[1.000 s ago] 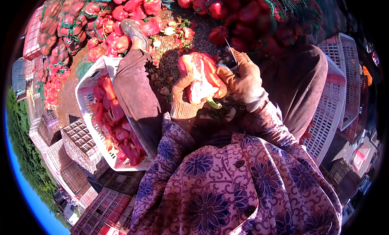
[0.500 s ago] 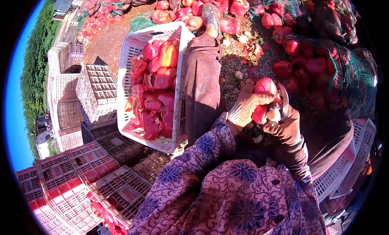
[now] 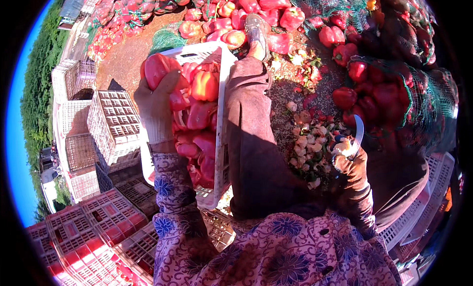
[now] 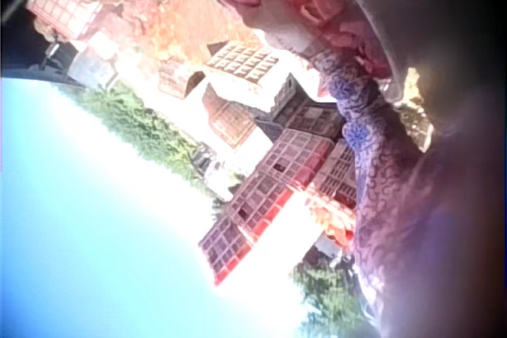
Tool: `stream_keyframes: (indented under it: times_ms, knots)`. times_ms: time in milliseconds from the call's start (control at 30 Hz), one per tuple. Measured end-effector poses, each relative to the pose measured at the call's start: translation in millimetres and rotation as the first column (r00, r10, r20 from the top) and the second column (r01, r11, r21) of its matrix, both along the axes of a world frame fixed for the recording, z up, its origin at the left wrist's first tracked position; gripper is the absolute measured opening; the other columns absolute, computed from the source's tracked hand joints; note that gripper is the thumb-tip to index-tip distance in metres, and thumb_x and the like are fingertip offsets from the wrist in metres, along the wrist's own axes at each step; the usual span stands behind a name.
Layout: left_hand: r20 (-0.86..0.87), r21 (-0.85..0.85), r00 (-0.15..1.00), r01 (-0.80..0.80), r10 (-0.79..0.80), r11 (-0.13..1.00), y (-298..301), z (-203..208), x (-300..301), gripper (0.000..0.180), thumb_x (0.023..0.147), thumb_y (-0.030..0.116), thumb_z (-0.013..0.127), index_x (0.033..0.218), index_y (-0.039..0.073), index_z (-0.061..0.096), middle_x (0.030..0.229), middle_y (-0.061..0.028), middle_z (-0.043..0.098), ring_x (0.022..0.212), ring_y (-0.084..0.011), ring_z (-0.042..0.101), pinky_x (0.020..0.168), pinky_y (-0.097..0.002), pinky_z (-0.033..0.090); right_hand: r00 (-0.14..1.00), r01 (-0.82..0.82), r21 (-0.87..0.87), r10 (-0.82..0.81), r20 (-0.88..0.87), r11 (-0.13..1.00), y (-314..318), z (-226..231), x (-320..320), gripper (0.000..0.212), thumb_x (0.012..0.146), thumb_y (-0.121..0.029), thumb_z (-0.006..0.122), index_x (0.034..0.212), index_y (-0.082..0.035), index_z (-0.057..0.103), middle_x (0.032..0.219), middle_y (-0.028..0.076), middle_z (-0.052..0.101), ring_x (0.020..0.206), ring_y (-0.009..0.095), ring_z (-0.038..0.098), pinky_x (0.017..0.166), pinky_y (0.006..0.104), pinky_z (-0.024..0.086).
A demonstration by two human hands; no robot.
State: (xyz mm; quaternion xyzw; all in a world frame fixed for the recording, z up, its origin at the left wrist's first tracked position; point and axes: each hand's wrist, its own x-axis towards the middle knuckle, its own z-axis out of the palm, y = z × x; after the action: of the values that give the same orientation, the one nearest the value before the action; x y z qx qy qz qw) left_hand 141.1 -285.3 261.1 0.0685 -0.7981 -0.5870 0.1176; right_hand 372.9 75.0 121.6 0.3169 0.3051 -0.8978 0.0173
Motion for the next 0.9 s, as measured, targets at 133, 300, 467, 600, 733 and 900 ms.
stream_keyframes:
  times_ms: [133,300,467,600,733,900]
  knots:
    - [-0.13,-0.966,0.985,-0.099,-0.118,0.239,-32.6,-78.7,-50.8,0.055,0.075,0.036,0.073,0.115,0.001,0.063,0.12,-0.0163,0.058,0.098,-0.0363,0.061,0.086,-0.0457,0.049,0.989,-0.151,0.381,0.134,0.07,0.912,-18.1,24.6,-5.4,0.048,0.072,-0.004,0.079,0.114,-0.001,0.057,0.089,0.0,0.062,0.078,0.011,0.058,0.069,0.0259,0.051]
    - [0.369,-0.735,0.838,0.528,-0.403,0.425,-66.2,-218.9,-105.1,0.041,0.083,0.028,0.065,0.115,0.001,0.063,0.115,-0.0168,0.064,0.098,-0.0307,0.063,0.086,-0.04,0.049,0.883,-0.468,0.53,0.394,0.254,0.707,-21.6,-0.6,-15.5,0.061,0.072,-0.015,0.081,0.124,0.0,0.053,0.094,0.002,0.065,0.079,0.013,0.06,0.071,0.0254,0.05]
    - [0.522,-0.774,0.843,0.533,-0.132,0.344,-18.0,-117.5,-132.3,0.033,0.083,0.023,0.067,0.107,0.0,0.066,0.103,-0.0146,0.069,0.091,-0.0277,0.065,0.082,-0.0373,0.05,0.684,-0.728,0.586,0.445,0.579,0.357,-3.4,15.1,-9.8,0.084,0.069,-0.028,0.084,0.138,-0.004,0.042,0.122,0.021,0.06,0.113,0.033,0.059,0.094,0.0364,0.046]
    - [0.194,-0.503,0.95,0.309,-0.243,0.807,99.6,-78.0,-106.0,0.025,0.079,0.019,0.073,0.094,0.0,0.07,0.087,-0.0125,0.07,0.082,-0.0244,0.066,0.075,-0.0327,0.051,0.961,-0.065,0.424,-0.057,0.269,0.903,4.9,8.9,-0.8,0.043,0.084,-0.019,0.073,0.121,-0.004,0.057,0.088,-0.002,0.062,0.08,0.007,0.055,0.072,0.0248,0.048]
    - [0.356,-0.521,0.574,0.777,-0.737,0.354,274.9,-102.1,-49.7,0.053,0.077,0.02,0.075,0.123,-0.001,0.057,0.114,-0.017,0.064,0.106,-0.0234,0.061,0.089,-0.0336,0.049,0.932,0.15,0.321,-0.242,0.269,0.935,19.6,23.6,-8.1,0.02,0.087,-0.015,0.07,0.103,-0.006,0.062,0.073,-0.007,0.055,0.062,0.003,0.046,0.055,0.0195,0.039]
    - [0.399,-0.491,0.472,0.834,-0.786,0.252,385.9,-241.9,5.9,0.084,0.066,0.023,0.081,0.138,0.007,0.042,0.129,-0.0231,0.053,0.119,-0.0357,0.052,0.098,-0.0409,0.043,0.832,0.169,0.104,-0.198,0.518,0.98,45.4,39.6,-7.1,0.023,0.091,-0.018,0.066,0.112,-0.009,0.062,0.078,-0.006,0.056,0.065,0.003,0.048,0.056,0.0194,0.039]
